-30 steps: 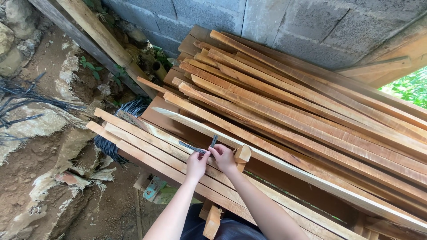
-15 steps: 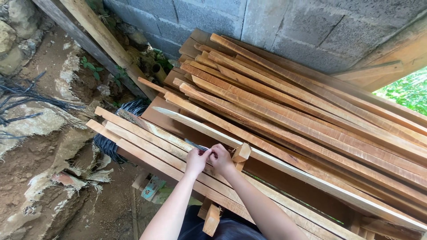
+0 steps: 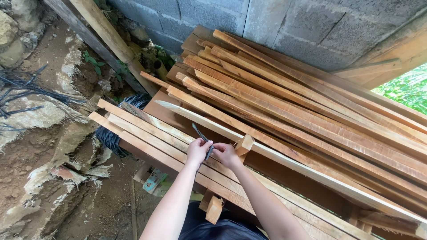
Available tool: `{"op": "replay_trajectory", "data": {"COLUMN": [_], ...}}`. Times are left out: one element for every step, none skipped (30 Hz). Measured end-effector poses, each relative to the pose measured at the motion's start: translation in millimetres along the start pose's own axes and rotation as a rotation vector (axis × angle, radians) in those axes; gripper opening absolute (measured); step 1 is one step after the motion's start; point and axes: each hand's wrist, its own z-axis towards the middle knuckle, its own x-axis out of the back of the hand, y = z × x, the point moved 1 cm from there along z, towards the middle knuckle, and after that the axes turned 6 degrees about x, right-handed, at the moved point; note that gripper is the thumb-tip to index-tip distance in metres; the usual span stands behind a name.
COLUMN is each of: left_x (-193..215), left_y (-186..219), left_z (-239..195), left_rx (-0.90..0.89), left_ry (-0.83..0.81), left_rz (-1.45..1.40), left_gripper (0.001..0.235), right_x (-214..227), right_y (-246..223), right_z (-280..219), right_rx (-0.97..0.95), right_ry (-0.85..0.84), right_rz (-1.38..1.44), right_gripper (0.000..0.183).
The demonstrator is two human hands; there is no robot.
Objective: The person arranges a stack of wooden planks on a wooden rack and secures them using black straps. They wrap the straps around the planks and tie them into knots to hold the stack together.
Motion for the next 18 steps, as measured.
{"op": "replay_trajectory", "data": {"left_x": [-1.9, -3.7, -4.6, -4.1, -4.7, -5.2, -5.6, -5.5, -2.0, -2.4, -5.3, -8.6, -7.5, -6.2, -3.9, -1.6, -1.8, -2.5], "left_y": [-3.4, -6.8, -9.8, -14.6, -17.3, -20.0, -15.0, -10.6, -7.1, -13.6, -18.0, -22.3, -18.1, -13.7, -10.2, -11.8, -11.7, -11.7], "left_z": [1.6, 3.2, 4.9, 4.8, 7.2, 9.9, 5.0, 0.2, -4.7, -1.1, 3.9, 8.9, 3.6, -1.5, -6.6, -8.2, -9.8, -11.3], "left_rx": [0.001, 0.018, 0.035, 0.034, 0.069, 0.104, 0.105, 0.134, 0.165, 0.168, 0.167, 0.165, 0.165, 0.131, 0.098, 0.097, 0.031, -0.035], "left_ry": [-0.003, -0.005, -0.007, -0.011, -0.019, -0.028, -0.034, -0.044, -0.048, -0.048, -0.044, -0.039, -0.044, -0.015, 0.015, 0.013, 0.030, 0.047], "left_rz": [0.002, -0.058, -0.116, -0.111, -0.172, -0.232, -0.227, -0.268, -0.310, -0.305, -0.291, -0.276, -0.271, -0.202, -0.134, -0.129, -0.063, 0.002], "left_gripper": [0.018, 0.019, 0.019, 0.019, 0.020, 0.021, 0.021, 0.023, 0.025, 0.025, 0.026, 0.027, 0.027, 0.027, 0.027, 0.027, 0.029, 0.032], "right_x": [-1.2, -2.1, -3.8, -5.6, -6.0, -6.6, -6.2, -6.1, -9.3, -13.4, -14.6, -15.3, -16.2, -16.6, -18.4, -21.0, -20.6, -19.7], "right_y": [-3.9, -8.1, -12.7, -13.2, -14.4, -15.5, -16.5, -17.7, -19.5, -33.7, -47.6, -61.5, -46.0, -30.1, -13.7, -13.3, -12.8, -11.9], "right_z": [-3.3, -6.5, -9.7, -14.4, -16.3, -18.0, -20.0, -21.9, -23.6, -29.2, -33.1, -37.0, -30.1, -23.2, -16.3, -15.7, -14.8, -13.7], "right_rx": [-0.002, 0.008, 0.019, 0.017, 0.022, 0.027, 0.023, 0.042, 0.063, 0.059, 0.016, -0.026, -0.028, -0.049, -0.071, -0.073, -0.091, -0.110], "right_ry": [0.003, 0.024, 0.048, 0.052, 0.072, 0.091, 0.098, 0.128, 0.152, 0.153, 0.192, 0.230, 0.237, 0.262, 0.284, 0.288, 0.306, 0.323], "right_rz": [0.001, -0.027, -0.054, -0.052, -0.098, -0.145, -0.143, -0.162, -0.179, -0.176, -0.077, 0.023, 0.025, 0.027, 0.029, 0.033, 0.007, -0.018], "right_gripper": [0.025, 0.024, 0.023, 0.023, 0.024, 0.025, 0.025, 0.023, 0.022, 0.022, 0.018, 0.016, 0.016, 0.015, 0.015, 0.015, 0.016, 0.017]}}
